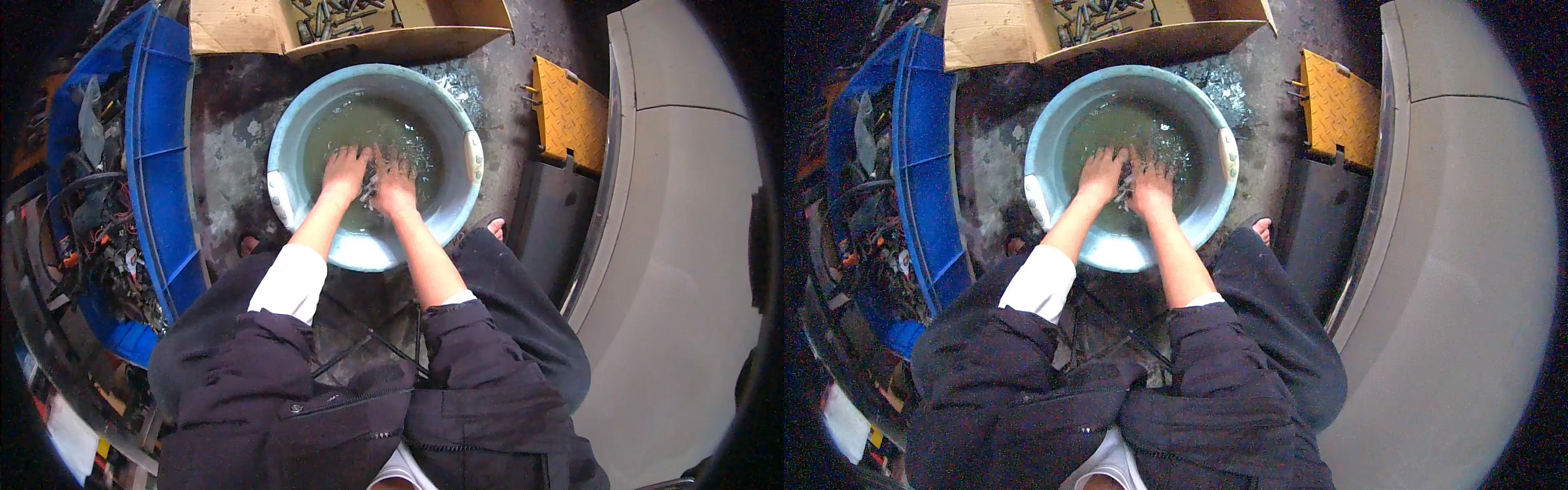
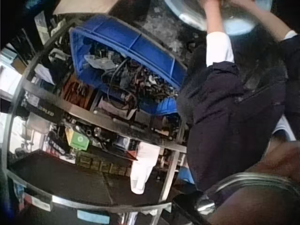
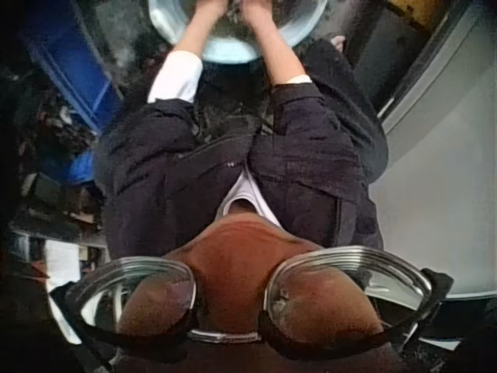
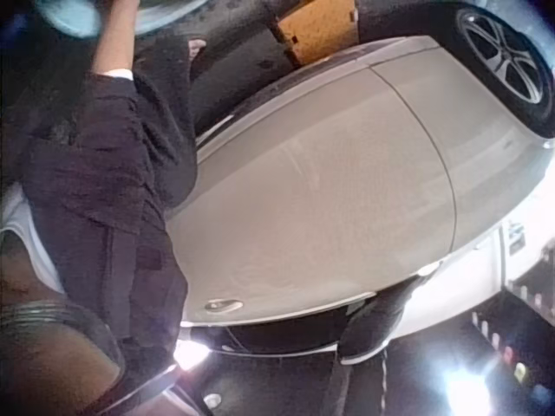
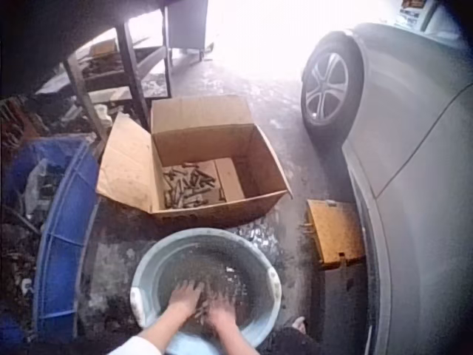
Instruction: The person repeatedly picks small metal parts from a blue bin, wipes them with a blue cloth, and dips the cloth into a basin of water. The person continues this cycle throughout the clip.
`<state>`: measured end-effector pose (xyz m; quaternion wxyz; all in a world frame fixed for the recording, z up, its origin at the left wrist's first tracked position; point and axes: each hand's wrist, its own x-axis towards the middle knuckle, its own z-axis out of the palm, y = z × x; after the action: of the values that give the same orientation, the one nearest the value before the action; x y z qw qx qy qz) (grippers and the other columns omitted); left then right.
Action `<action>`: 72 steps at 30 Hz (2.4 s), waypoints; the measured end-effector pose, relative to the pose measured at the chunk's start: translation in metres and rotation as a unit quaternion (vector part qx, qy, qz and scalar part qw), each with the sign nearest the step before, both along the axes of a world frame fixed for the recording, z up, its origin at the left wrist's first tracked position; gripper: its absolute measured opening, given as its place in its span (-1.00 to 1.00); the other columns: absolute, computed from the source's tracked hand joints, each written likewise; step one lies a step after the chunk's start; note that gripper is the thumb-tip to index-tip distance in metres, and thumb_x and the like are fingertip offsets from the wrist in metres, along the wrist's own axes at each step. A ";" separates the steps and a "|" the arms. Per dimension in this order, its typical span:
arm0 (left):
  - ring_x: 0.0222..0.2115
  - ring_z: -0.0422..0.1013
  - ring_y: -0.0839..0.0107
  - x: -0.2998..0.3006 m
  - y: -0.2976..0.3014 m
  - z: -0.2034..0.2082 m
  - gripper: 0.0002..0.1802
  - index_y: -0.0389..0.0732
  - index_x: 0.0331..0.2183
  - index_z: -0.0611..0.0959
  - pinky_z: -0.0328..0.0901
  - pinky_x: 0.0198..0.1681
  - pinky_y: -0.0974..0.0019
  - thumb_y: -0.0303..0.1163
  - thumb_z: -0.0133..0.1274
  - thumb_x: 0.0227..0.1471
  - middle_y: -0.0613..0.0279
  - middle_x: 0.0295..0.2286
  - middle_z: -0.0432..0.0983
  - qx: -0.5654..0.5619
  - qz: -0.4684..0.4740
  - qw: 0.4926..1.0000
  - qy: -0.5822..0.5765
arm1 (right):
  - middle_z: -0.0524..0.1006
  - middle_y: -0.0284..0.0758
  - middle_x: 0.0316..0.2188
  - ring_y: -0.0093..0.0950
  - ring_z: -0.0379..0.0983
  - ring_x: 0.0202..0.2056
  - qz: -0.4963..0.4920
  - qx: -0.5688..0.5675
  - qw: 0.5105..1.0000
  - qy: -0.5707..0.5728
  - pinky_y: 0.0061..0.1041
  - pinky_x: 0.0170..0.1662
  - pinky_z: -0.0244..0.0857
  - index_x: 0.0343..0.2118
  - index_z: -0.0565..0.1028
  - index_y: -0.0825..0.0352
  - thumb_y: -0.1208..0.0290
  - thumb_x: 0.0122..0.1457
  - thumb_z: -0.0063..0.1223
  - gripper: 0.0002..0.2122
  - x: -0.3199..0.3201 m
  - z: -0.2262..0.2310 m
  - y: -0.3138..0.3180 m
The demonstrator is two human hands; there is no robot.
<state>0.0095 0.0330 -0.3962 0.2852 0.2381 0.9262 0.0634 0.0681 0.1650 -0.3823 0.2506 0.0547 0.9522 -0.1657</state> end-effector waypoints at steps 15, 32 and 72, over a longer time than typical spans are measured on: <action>-0.08 0.56 -0.05 -0.047 -0.006 0.155 -0.05 0.05 0.19 0.41 0.48 0.01 -0.04 -0.25 0.45 -0.29 0.00 -0.07 0.58 0.073 -0.025 0.997 0.023 | 0.55 -0.08 0.00 -0.14 0.53 0.05 -0.026 -0.047 0.998 0.025 -0.19 0.14 0.44 0.00 0.45 0.32 0.29 -0.04 0.29 -0.50 -0.048 0.121 0.028; 0.17 0.34 -0.10 -0.031 -0.026 0.293 0.22 0.00 0.34 0.23 0.24 0.28 -0.01 -0.18 0.52 -0.34 -0.17 0.10 0.38 0.389 0.057 0.919 0.045 | 0.59 -0.16 -0.10 -0.35 0.55 -0.15 -0.287 -0.532 0.786 0.129 -0.42 -0.06 0.46 0.16 0.43 0.27 0.72 -0.21 0.22 -0.29 -0.062 0.283 0.037; -0.12 0.52 -0.21 -0.015 0.016 0.251 -0.49 -0.26 -0.13 0.49 0.45 -0.04 -0.11 -0.50 0.29 -0.19 -0.17 -0.18 0.59 0.224 0.009 0.974 0.031 | 0.56 -0.09 -0.26 -0.11 0.55 -0.16 0.111 0.058 0.962 0.242 -0.18 -0.11 0.51 -0.14 0.48 0.36 0.45 0.03 0.19 -0.69 -0.026 0.241 0.028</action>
<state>-0.0051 0.0488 -0.1452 0.1948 0.2896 0.8989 0.2647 0.0424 0.1926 -0.1416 0.0260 -0.0783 0.9926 -0.0893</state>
